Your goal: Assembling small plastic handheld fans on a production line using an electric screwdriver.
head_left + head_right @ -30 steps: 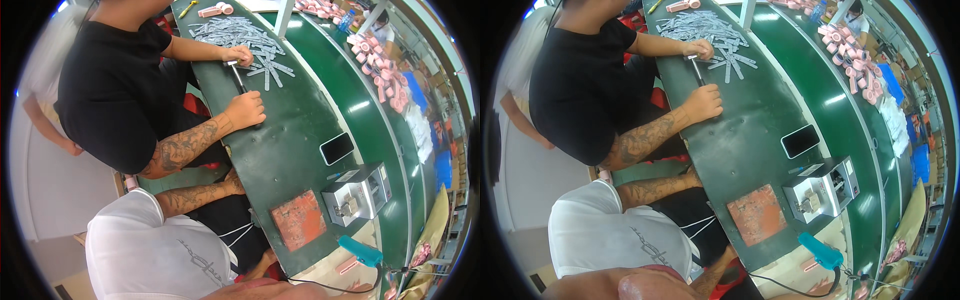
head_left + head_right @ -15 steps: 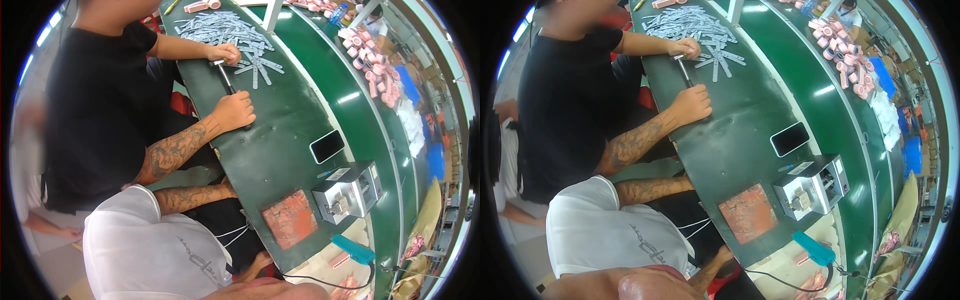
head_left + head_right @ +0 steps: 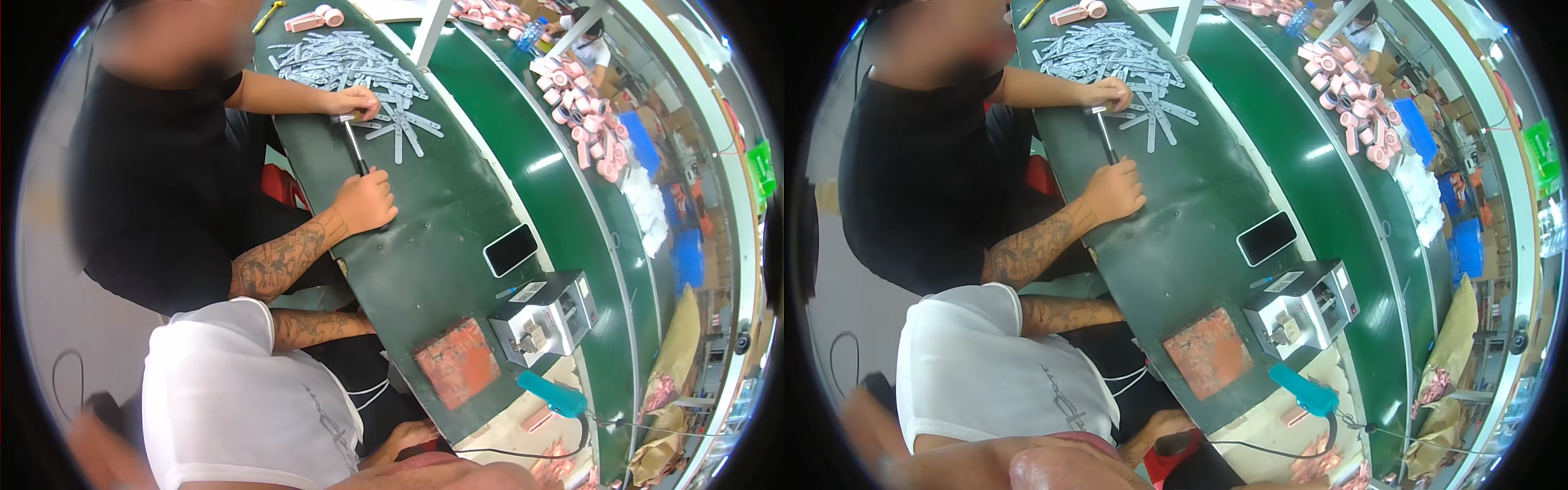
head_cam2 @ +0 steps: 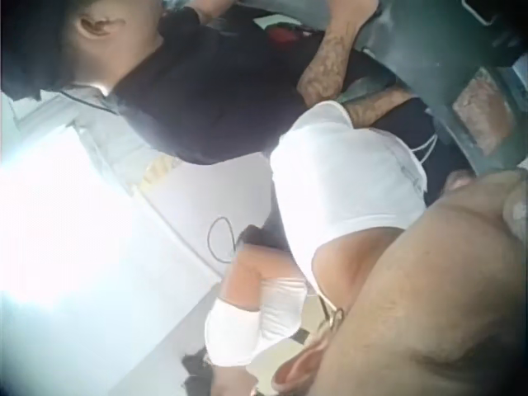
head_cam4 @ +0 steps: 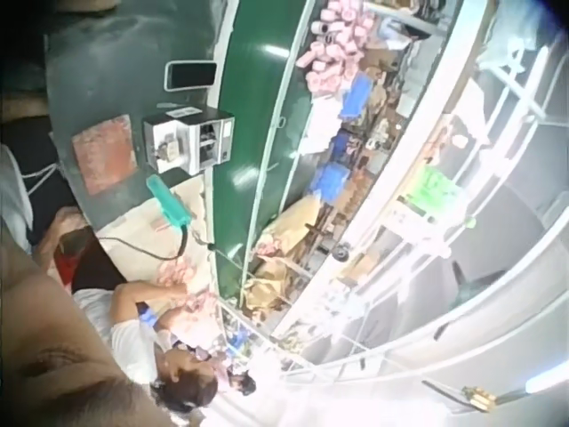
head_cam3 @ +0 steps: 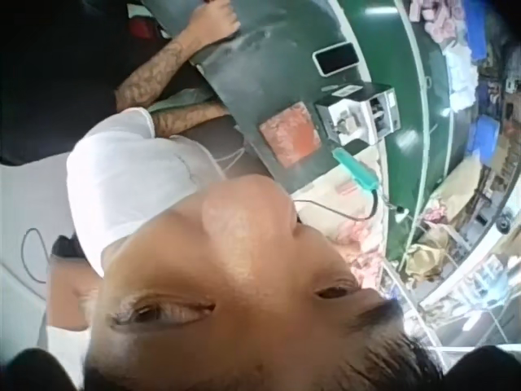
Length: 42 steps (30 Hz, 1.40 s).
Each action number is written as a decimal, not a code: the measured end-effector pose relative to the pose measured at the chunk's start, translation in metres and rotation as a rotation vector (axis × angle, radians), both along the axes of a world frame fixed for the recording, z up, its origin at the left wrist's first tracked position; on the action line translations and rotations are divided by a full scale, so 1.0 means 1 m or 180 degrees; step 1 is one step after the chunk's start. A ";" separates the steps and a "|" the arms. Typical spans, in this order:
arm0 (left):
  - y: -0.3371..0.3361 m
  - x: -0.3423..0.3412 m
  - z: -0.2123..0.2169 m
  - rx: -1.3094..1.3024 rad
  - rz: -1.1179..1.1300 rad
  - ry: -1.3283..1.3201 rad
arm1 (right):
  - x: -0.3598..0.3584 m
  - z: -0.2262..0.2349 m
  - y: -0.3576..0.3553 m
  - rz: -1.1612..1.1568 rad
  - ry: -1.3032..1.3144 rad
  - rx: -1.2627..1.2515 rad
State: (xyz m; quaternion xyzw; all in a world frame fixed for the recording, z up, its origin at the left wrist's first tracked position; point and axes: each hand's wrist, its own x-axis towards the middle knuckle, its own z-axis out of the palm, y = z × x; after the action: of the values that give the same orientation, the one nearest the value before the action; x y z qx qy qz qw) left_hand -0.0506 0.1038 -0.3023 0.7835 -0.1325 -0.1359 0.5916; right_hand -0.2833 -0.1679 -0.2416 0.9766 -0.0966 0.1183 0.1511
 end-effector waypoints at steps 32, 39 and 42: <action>0.039 0.030 0.074 0.2566 -0.0292 -0.1671 | 0.063 0.230 0.101 0.1940 -0.0780 0.3797; 0.025 0.020 0.103 0.2304 -0.0061 -0.1318 | 0.098 0.271 0.078 0.2516 -0.0899 0.3955; 0.031 -0.001 0.123 0.2405 0.0369 -0.1765 | 0.108 0.281 0.078 0.2304 -0.1318 0.3855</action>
State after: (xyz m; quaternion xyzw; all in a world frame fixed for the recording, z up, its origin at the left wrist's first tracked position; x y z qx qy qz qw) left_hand -0.0514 0.1346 -0.1796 0.9568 -0.1828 0.0730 0.2140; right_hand -0.1748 -0.0901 0.0393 0.8174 0.1569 0.2687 -0.4848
